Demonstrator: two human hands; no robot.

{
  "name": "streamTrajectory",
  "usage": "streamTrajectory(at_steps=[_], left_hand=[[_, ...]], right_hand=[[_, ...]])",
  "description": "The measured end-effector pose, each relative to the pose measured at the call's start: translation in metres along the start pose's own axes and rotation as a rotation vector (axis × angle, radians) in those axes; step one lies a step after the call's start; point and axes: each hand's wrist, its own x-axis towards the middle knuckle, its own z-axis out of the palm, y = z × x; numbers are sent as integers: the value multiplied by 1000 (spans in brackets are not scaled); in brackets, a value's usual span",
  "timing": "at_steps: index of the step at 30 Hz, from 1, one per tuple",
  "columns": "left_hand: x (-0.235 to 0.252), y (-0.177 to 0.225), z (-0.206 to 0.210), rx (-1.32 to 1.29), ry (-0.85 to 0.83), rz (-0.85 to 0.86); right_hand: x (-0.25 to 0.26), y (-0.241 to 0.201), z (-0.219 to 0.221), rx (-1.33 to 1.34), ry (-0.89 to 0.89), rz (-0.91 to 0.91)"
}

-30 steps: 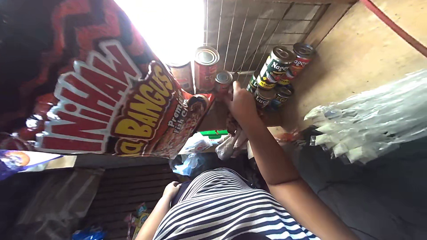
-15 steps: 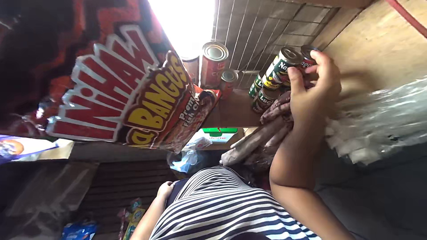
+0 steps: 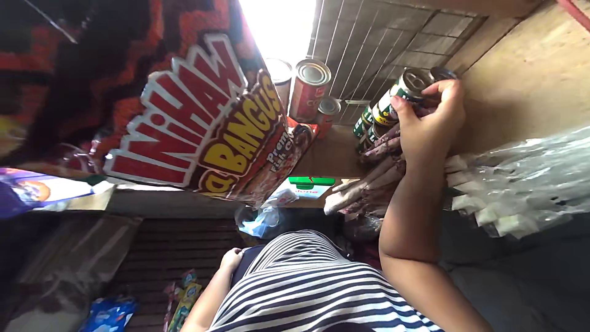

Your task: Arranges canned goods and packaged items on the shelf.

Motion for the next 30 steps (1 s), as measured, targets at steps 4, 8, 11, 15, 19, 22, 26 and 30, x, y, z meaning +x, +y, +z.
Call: streamTrajectory(at_steps=[4, 8, 11, 15, 19, 22, 26, 30], left_hand=[[0, -1, 2, -12, -4, -16], [1, -2, 1, 10, -18, -16], [3, 3, 0, 33, -22, -4], [7, 7, -2, 64, -39, 6], [-82, 39, -12, -9, 260, 226], [-257, 171, -118, -94, -112, -36], [-274, 185, -126, -149, -91, -101], [-75, 34, -18, -71, 124, 64]], right_hand=[[-24, -17, -39, 183, 46, -50], [-51, -34, -55, 289, 24, -54], [-58, -35, -33, 140, -99, -103], [-54, -41, 7, -45, -258, -35], [-44, -40, 43, -217, -277, 12], [-39, -41, 53, -300, -282, -7], [-35, -46, 45, -358, -398, 29], [-51, -51, 29, -281, -450, -10]])
